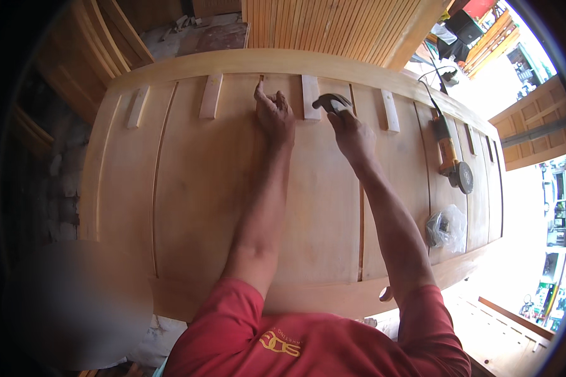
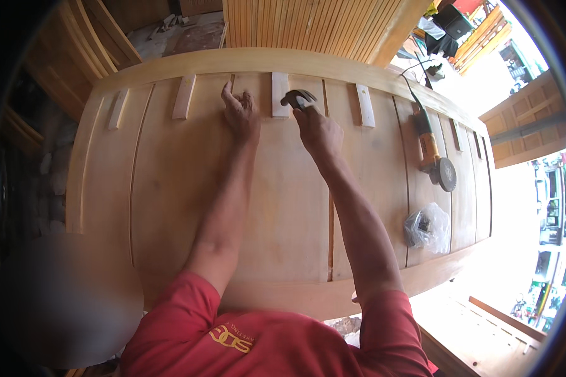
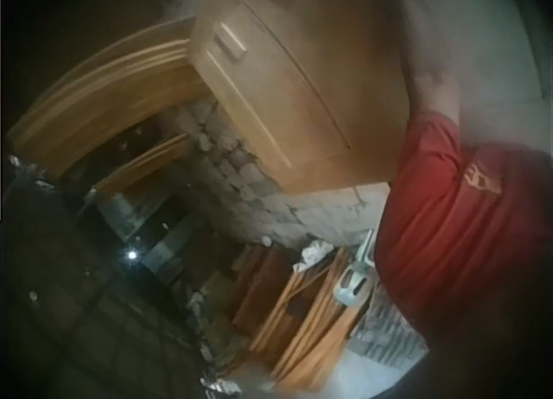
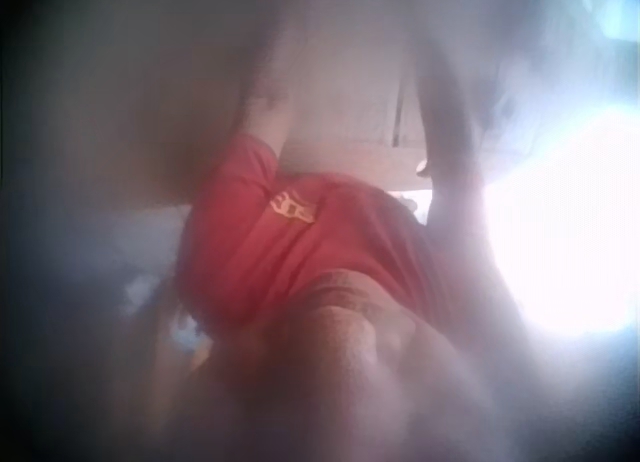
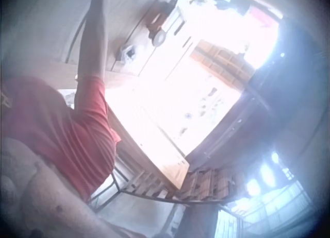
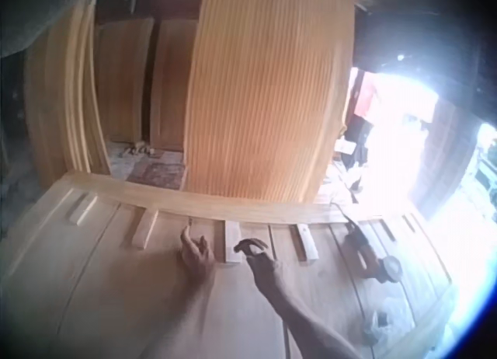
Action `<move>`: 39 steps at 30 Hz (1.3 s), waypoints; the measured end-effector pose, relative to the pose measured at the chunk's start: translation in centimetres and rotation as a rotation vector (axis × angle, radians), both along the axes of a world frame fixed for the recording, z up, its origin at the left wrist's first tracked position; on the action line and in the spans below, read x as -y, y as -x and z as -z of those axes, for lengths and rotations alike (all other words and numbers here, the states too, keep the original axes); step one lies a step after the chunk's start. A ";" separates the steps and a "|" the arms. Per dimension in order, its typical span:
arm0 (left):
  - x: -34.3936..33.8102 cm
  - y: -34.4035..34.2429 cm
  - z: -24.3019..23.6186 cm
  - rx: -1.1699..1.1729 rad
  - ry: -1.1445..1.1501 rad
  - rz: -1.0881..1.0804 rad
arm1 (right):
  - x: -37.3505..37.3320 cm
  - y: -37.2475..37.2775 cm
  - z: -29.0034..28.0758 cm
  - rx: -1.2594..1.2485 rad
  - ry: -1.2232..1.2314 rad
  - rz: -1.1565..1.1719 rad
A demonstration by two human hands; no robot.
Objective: The person attaches small wooden blocks to a large wooden door using a hammer and nails, handling nails one at a time from a plastic bag.
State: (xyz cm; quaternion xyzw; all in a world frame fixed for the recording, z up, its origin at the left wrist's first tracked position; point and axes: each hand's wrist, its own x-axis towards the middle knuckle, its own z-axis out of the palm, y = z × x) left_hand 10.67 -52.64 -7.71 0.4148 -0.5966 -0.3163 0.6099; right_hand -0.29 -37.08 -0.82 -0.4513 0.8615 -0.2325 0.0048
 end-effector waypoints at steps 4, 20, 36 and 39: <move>0.0 0.1 0.8 0.011 -0.024 -0.011 | -8.6 -1.6 -0.7 0.623 0.367 0.176; -0.7 0.1 3.6 0.883 0.225 0.203 | -42.4 -8.1 2.4 0.866 1.082 0.628; -4.3 0.6 3.0 1.125 0.101 0.093 | -43.0 -7.5 2.3 0.817 0.921 0.647; -4.6 1.3 1.4 1.080 0.088 0.092 | -43.0 -7.5 2.0 0.873 0.928 0.688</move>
